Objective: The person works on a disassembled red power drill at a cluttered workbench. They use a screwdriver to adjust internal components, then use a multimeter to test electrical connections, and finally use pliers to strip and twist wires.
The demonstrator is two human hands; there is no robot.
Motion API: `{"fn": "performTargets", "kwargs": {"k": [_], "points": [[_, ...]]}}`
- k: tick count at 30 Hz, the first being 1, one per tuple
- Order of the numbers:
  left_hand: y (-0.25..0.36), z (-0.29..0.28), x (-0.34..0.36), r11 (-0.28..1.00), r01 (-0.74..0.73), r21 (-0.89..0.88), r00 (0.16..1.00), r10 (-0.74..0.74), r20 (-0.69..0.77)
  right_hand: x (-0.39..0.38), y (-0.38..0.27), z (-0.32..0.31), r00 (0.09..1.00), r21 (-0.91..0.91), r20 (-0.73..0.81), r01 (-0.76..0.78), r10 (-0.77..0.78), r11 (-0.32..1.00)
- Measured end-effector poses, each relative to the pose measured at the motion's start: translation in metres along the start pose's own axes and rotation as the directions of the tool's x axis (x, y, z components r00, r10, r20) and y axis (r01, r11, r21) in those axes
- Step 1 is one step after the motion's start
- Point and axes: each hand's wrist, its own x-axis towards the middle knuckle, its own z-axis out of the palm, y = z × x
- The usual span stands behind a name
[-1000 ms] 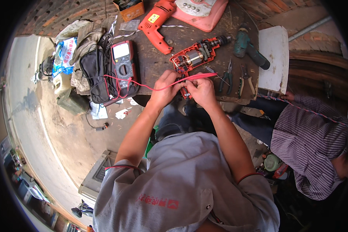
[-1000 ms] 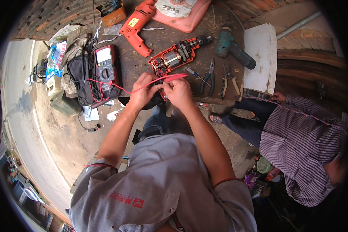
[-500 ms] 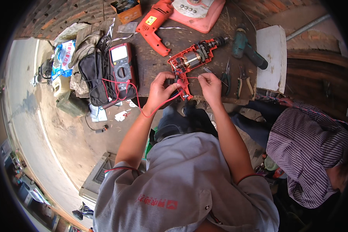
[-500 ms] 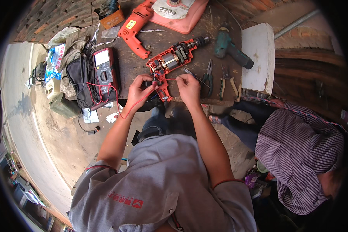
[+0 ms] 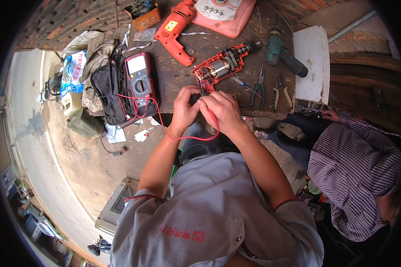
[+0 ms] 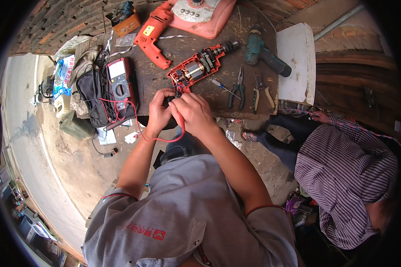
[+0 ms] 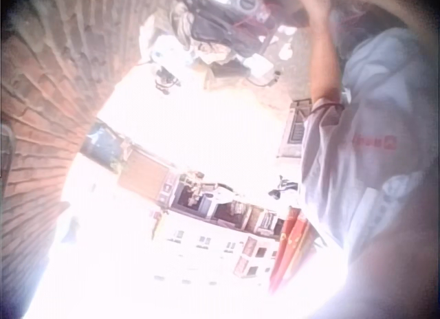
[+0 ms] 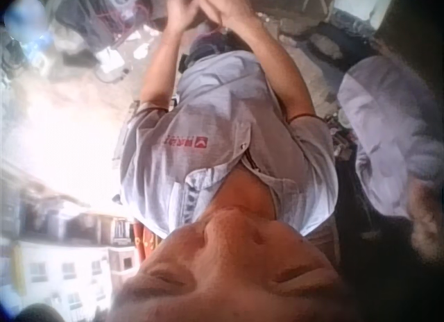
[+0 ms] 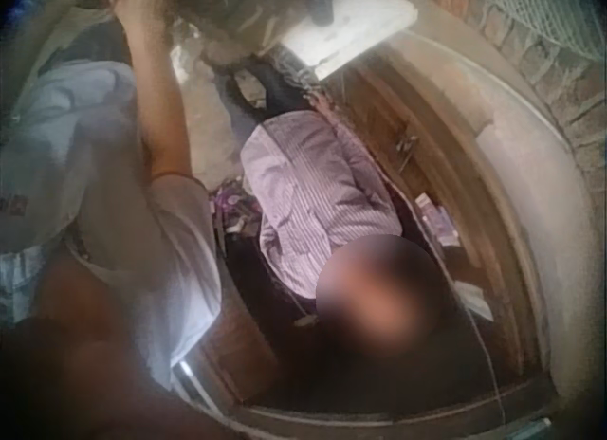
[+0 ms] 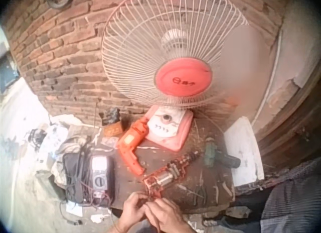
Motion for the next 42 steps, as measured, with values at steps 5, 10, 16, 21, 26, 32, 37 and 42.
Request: {"fn": "performTargets", "kwargs": {"k": [5, 10, 16, 21, 26, 32, 37, 42], "points": [[-0.001, 0.0, -0.003, 0.99, 0.131, -0.047, 0.991, -0.13, 0.004, -0.002, -0.022, -0.035, 0.954, 0.184, -0.281, -0.053, 0.105, 0.981], [-0.013, 0.002, -0.008, 0.897, 0.28, -0.343, 0.959, -0.277, 0.059, -0.033, 0.014, -0.035, 0.875, 0.432, -0.117, -0.381, 0.469, 0.818], [-0.019, 0.004, -0.01, 0.851, 0.292, -0.437, 0.954, -0.29, 0.073, -0.049, 0.016, -0.008, 0.788, 0.709, 0.057, -0.464, 0.613, 0.532], [-0.018, 0.001, -0.009, 0.862, 0.309, -0.401, 0.95, -0.296, 0.097, -0.048, 0.019, 0.004, 0.834, 0.714, 0.026, -0.401, 0.55, 0.574], [-0.02, 0.001, -0.012, 0.867, 0.278, -0.414, 0.96, -0.258, 0.105, -0.035, 0.016, 0.004, 0.831, 0.693, -0.008, -0.397, 0.556, 0.602], [-0.022, 0.0, -0.012, 0.926, 0.218, -0.308, 0.975, -0.195, 0.105, -0.007, 0.029, -0.002, 0.99, 0.099, -0.009, -0.141, 0.142, 0.985], [-0.02, 0.002, -0.013, 0.961, 0.187, -0.202, 0.982, -0.179, 0.059, -0.001, 0.031, -0.009, 0.984, -0.022, 0.137, -0.113, 0.115, 0.993], [-0.014, 0.009, -0.016, 0.9, 0.24, -0.363, 0.968, -0.25, 0.021, -0.023, 0.033, 0.003, 0.985, 0.041, 0.064, -0.163, 0.16, 0.986]]}}
